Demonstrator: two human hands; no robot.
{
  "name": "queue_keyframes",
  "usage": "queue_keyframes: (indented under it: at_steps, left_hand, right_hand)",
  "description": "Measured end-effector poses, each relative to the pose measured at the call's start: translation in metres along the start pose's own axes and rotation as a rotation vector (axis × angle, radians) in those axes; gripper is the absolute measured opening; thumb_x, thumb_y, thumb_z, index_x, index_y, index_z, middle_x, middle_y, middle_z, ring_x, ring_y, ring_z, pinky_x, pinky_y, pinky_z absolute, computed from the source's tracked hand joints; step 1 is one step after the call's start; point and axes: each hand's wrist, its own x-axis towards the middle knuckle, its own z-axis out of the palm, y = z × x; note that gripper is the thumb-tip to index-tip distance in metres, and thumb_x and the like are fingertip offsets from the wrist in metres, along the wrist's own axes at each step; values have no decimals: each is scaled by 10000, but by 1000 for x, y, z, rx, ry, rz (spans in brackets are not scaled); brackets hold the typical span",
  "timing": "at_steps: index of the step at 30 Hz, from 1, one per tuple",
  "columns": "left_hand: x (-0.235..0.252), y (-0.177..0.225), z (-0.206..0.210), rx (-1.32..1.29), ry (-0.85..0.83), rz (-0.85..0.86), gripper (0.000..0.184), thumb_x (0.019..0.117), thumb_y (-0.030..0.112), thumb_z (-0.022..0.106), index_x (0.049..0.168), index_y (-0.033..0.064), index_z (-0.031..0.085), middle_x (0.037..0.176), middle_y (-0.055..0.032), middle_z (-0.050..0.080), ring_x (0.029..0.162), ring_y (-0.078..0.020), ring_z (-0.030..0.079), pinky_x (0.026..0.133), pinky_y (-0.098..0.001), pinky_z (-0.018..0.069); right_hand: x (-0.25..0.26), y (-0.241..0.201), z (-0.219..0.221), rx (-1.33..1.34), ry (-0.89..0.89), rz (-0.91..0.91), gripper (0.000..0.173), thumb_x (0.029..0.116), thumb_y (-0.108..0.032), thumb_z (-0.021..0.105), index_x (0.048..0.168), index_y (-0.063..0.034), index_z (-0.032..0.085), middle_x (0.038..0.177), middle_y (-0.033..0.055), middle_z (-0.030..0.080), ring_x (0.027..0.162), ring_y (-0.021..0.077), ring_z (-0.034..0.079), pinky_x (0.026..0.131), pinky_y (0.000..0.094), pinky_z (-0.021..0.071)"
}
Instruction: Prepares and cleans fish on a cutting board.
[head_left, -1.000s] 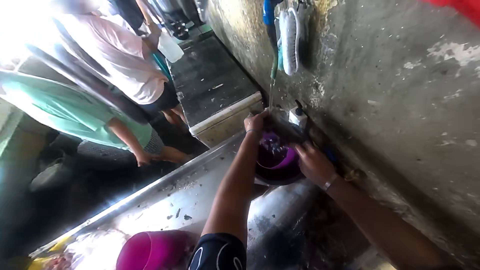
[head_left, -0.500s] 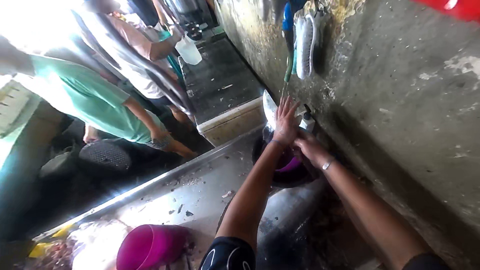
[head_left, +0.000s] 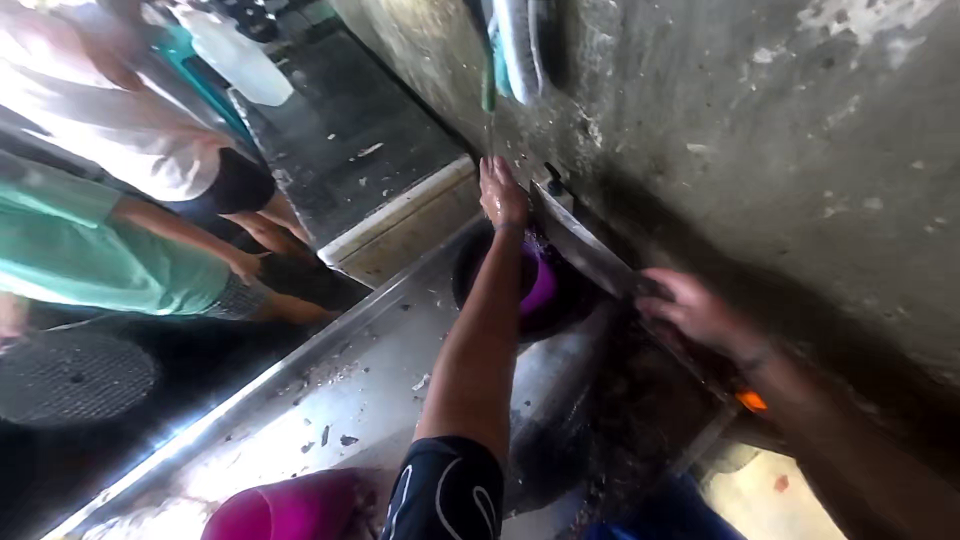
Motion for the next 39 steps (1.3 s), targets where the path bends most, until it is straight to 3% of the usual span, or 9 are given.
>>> queue_keyframes:
  at_steps: [4, 10, 14, 18, 21, 27, 31, 34, 39]
  left_hand:
    - [-8, 11, -13, -62, -65, -52, 352, 1085, 126, 402, 1329, 58, 646, 1099, -134, 730, 955, -227, 704, 876, -437, 572]
    - [-8, 28, -50, -55, -227, 43, 331, 1090, 216, 443, 1296, 52, 643, 1134, -123, 697, 901, -192, 693, 815, -400, 594]
    - [-49, 33, -83, 88, -146, 17, 513, 1123, 374, 319, 1154, 14, 683, 1000, -130, 676, 845, -223, 624, 823, -462, 510]
    - [-133, 12, -141, 52, -276, 101, 280, 1030, 47, 470, 1255, -45, 611, 1190, -179, 678, 1032, -242, 680, 890, -435, 581]
    - [-214, -24, -194, -99, -89, 86, 159, 991, 35, 508, 939, -11, 652, 880, -61, 682, 800, -123, 650, 771, -351, 574]
    - [-382, -105, -282, -369, 232, -293, 162, 1001, 73, 470, 994, 40, 628, 878, -19, 660, 787, -124, 642, 690, -307, 556]
    - [-474, -106, -283, -431, 450, -447, 177, 958, 17, 435, 980, 60, 606, 887, -7, 676, 763, -102, 650, 646, -266, 545]
    - [-540, -120, -276, -441, 613, -568, 166, 963, 14, 460, 1010, 33, 618, 895, -32, 684, 758, -125, 658, 641, -292, 557]
    - [-677, -123, -271, -251, 889, -963, 268, 1048, 114, 482, 1223, -27, 627, 1057, -141, 682, 892, -194, 655, 782, -405, 561]
  right_hand:
    - [-76, -6, -51, -677, 122, 119, 406, 1003, -141, 664, 1406, -122, 620, 1260, 181, 687, 1117, 364, 684, 967, 608, 532]
    - [-111, -47, -35, -1173, -8, 512, 181, 975, -152, 655, 1143, -138, 721, 1095, 197, 710, 1011, 445, 686, 743, 635, 546]
    - [-70, -48, -9, -1146, -103, 525, 247, 1026, -161, 589, 1133, 28, 707, 1212, 283, 672, 1162, 493, 627, 892, 702, 481]
    - [-15, 6, 19, -1231, -184, 415, 293, 1034, -116, 539, 1213, 72, 676, 1296, 312, 628, 1231, 520, 581, 979, 725, 445]
    - [-2, 37, 40, -1377, -233, 266, 232, 1001, -66, 565, 1125, 57, 716, 1236, 281, 665, 1219, 500, 586, 998, 702, 444]
    - [54, -49, 58, -1100, -145, -213, 297, 950, -101, 631, 1232, -86, 724, 1271, 221, 662, 1288, 445, 554, 996, 660, 479]
    - [143, -94, 62, -955, -210, -354, 235, 993, -107, 601, 1123, 45, 725, 1137, 318, 690, 1125, 504, 644, 969, 733, 459]
    - [200, -55, 94, -1511, -497, -423, 168, 940, -70, 680, 954, 89, 730, 1065, 301, 702, 1095, 497, 649, 942, 693, 489]
    - [171, -11, 148, -1592, -886, -152, 379, 1087, -146, 478, 1279, 159, 595, 1392, 368, 551, 1365, 502, 494, 1117, 675, 352]
